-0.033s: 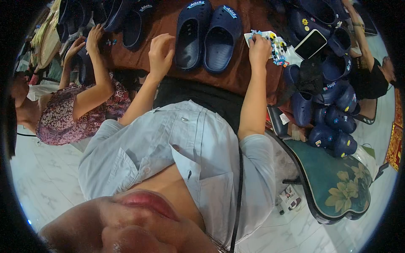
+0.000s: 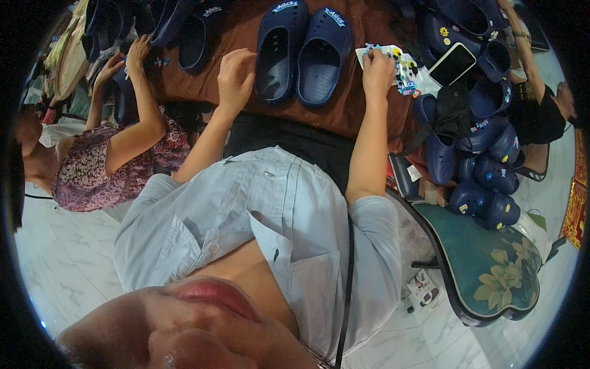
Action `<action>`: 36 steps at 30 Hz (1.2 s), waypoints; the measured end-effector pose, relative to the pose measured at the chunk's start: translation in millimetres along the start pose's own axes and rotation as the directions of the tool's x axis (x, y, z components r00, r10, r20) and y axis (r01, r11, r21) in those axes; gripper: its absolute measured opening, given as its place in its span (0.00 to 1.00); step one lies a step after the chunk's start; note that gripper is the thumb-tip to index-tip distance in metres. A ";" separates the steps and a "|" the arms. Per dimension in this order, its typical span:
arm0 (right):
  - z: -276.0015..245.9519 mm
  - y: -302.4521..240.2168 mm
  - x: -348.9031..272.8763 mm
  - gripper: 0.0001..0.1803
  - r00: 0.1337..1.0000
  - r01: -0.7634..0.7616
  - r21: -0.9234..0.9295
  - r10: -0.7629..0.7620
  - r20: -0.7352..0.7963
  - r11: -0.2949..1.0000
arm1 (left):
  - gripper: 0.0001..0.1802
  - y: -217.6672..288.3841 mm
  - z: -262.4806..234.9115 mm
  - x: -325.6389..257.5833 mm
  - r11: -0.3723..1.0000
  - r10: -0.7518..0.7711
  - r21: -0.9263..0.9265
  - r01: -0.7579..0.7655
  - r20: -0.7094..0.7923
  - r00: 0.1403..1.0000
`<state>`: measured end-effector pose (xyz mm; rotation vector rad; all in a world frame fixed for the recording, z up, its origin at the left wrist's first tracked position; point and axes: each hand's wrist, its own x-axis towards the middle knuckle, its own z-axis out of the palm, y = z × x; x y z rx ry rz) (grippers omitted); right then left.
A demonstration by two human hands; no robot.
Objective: The recorder attaches small decorative charms (Jibbitz) to the holes of blue foam clogs.
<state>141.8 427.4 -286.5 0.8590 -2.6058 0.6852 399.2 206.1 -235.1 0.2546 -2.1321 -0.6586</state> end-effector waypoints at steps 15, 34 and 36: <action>36.8 -33.7 29.8 0.07 0.963 -0.196 0.719 0.269 0.013 0.667 | 0.29 23.4 51.3 7.2 0.989 0.079 0.098 -0.112 0.292 0.953; 14.3 -50.1 1.7 0.19 0.973 0.176 0.187 -0.142 -0.183 0.967 | 0.21 14.2 60.0 -2.4 0.987 0.023 0.134 -0.088 0.429 0.903; 10.6 -48.2 -4.0 0.25 0.990 0.131 0.194 -0.117 -0.084 0.972 | 0.20 14.2 59.7 -2.3 0.987 0.022 0.135 -0.089 0.434 0.901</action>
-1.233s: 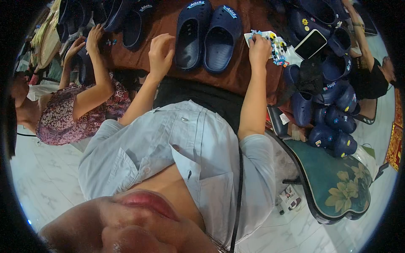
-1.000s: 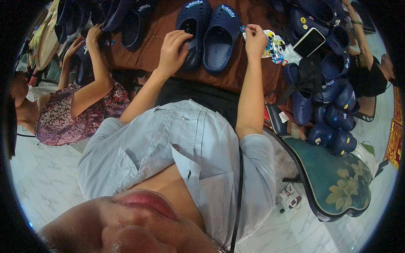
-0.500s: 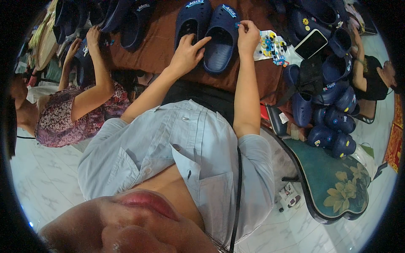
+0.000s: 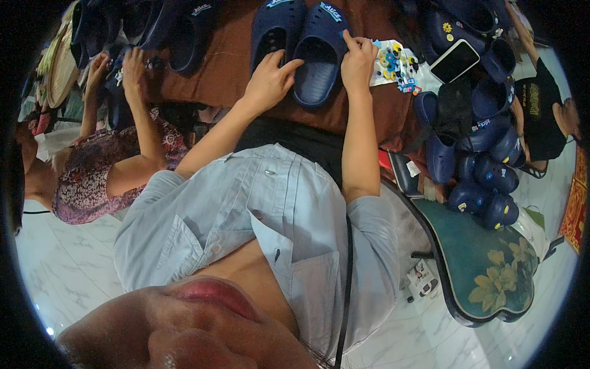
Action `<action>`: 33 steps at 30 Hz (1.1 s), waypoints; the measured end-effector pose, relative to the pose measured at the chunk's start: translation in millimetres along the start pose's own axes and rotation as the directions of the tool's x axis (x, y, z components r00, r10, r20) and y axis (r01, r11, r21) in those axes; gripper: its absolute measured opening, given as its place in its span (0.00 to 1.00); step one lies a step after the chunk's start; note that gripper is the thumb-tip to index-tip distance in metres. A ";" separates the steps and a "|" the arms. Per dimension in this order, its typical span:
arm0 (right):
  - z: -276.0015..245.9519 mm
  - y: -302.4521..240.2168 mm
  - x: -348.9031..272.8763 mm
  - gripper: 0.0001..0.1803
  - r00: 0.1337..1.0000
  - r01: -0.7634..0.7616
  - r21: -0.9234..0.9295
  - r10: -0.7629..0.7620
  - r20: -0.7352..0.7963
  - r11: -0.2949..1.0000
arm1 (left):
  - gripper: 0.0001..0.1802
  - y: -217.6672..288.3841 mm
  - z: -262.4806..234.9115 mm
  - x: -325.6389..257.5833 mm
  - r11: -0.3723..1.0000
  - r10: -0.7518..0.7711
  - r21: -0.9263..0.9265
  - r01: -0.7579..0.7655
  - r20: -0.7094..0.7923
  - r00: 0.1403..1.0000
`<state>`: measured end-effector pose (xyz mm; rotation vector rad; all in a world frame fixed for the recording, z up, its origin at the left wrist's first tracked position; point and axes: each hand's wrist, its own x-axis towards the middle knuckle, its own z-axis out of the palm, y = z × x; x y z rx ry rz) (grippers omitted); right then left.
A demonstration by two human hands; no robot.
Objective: The recorder attaches small decorative charms (Jibbitz) to the holes of blue foam clogs.
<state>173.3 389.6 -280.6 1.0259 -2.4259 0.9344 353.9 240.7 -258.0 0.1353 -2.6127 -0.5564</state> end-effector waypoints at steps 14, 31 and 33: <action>-11.7 -5.3 5.3 0.27 0.980 -0.023 -0.134 0.049 0.193 0.991 | 0.19 1.8 0.5 0.0 0.999 0.043 0.018 -0.043 -0.024 0.999; -43.7 72.9 -6.8 0.14 0.992 -0.102 -0.072 0.096 -0.083 0.992 | 0.18 -1.9 3.8 -1.6 0.999 0.024 0.039 -0.023 -0.017 1.000; -40.7 63.0 -3.6 0.12 0.997 -0.079 -0.203 0.083 0.010 0.976 | 0.18 -2.5 4.1 -1.8 0.998 0.034 0.054 -0.032 -0.029 0.999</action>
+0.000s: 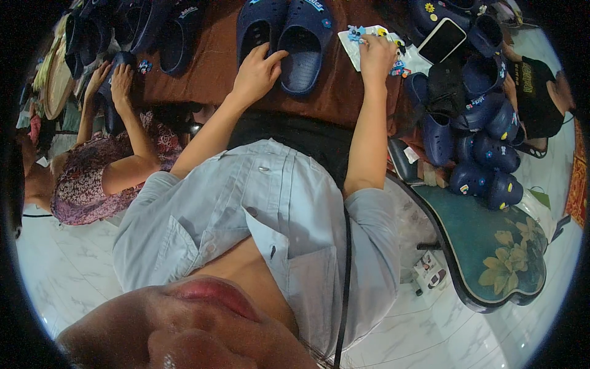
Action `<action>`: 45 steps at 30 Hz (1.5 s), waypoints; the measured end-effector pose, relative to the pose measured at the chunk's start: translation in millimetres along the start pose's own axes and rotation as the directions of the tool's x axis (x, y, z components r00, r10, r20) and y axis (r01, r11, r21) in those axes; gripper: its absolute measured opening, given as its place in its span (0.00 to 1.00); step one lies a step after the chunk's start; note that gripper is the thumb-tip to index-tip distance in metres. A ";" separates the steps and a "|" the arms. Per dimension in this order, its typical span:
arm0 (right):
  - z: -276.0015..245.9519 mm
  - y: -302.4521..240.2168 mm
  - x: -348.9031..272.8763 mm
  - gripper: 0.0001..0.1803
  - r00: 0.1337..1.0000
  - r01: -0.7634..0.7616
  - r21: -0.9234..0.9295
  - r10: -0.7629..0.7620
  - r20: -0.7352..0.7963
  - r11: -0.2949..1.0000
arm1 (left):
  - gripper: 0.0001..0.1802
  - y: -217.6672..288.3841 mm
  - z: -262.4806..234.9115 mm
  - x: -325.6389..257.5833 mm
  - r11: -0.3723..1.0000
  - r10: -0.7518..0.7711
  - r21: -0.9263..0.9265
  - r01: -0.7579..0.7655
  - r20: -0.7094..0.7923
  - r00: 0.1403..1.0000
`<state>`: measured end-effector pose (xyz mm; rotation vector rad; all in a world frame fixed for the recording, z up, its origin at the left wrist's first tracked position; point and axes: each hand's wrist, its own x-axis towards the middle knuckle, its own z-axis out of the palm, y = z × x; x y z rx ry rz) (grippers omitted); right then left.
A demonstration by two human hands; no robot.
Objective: The recorder attaches small decorative charms (Jibbitz) to the holes of blue foam clogs.
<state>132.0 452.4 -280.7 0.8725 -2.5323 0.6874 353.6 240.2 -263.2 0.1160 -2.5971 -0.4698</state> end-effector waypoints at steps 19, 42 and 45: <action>20.0 -62.5 37.2 0.08 0.988 -0.091 0.738 0.153 -0.016 0.669 | 0.18 1.7 -5.2 5.7 0.997 -0.056 -0.055 0.058 0.034 0.998; 43.3 -91.1 87.9 0.06 0.839 0.537 0.238 -0.542 -0.049 0.809 | 0.17 -1.2 -0.5 2.6 0.999 -0.014 -0.038 0.014 -0.013 1.000; 46.6 -88.2 86.8 0.08 0.864 0.495 0.216 -0.503 -0.021 0.842 | 0.17 0.7 -1.5 3.6 0.999 -0.014 -0.037 0.013 -0.013 1.000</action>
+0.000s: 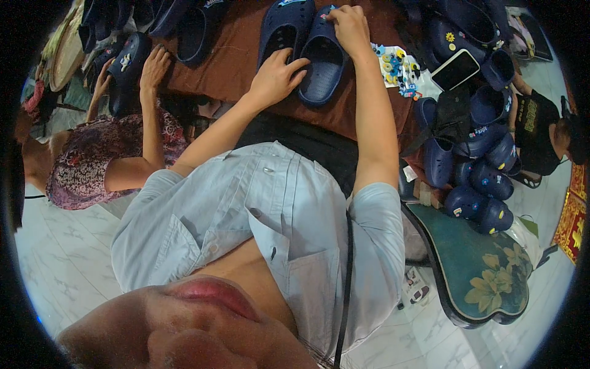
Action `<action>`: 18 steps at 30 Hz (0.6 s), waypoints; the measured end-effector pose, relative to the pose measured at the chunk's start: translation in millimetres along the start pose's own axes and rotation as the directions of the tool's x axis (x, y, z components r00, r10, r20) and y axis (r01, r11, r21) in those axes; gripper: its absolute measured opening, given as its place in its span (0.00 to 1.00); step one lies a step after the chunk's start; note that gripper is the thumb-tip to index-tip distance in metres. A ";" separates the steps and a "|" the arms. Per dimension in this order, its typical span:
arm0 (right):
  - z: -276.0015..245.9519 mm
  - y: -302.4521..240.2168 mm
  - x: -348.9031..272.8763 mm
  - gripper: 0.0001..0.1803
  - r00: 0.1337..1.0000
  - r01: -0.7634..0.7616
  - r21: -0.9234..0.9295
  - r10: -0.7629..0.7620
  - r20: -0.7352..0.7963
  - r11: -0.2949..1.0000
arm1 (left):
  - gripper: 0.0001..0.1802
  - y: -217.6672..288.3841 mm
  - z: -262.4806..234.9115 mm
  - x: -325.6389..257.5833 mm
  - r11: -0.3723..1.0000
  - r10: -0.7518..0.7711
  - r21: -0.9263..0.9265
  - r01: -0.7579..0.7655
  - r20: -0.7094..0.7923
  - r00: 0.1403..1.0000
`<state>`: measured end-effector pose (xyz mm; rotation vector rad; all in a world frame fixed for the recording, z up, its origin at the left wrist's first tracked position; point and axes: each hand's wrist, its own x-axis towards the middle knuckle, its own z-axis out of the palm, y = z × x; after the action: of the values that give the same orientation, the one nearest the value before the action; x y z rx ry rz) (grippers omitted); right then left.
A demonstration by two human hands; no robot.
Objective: The recorder attaches small decorative charms (Jibbitz) to the holes of blue foam clogs.
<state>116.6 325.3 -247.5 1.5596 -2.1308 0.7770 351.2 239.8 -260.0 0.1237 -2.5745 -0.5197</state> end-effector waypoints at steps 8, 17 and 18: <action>5.9 9.9 -5.4 0.11 0.983 -0.182 0.130 0.178 0.040 0.975 | 0.17 -0.3 2.8 -1.3 1.000 0.001 0.005 -0.001 -0.005 1.000; -6.3 -2.2 5.2 0.07 0.998 -0.063 0.151 0.062 0.011 0.986 | 0.17 -2.6 4.2 0.6 1.000 -0.013 -0.009 0.013 0.012 1.000; -2.2 4.3 3.9 0.07 0.998 -0.065 0.149 0.064 0.011 0.987 | 0.17 -2.5 4.5 1.4 1.000 -0.016 -0.014 0.016 0.020 1.000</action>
<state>111.3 324.8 -244.4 1.5746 -2.1809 0.9750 347.7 238.8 -263.9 0.1354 -2.5902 -0.5476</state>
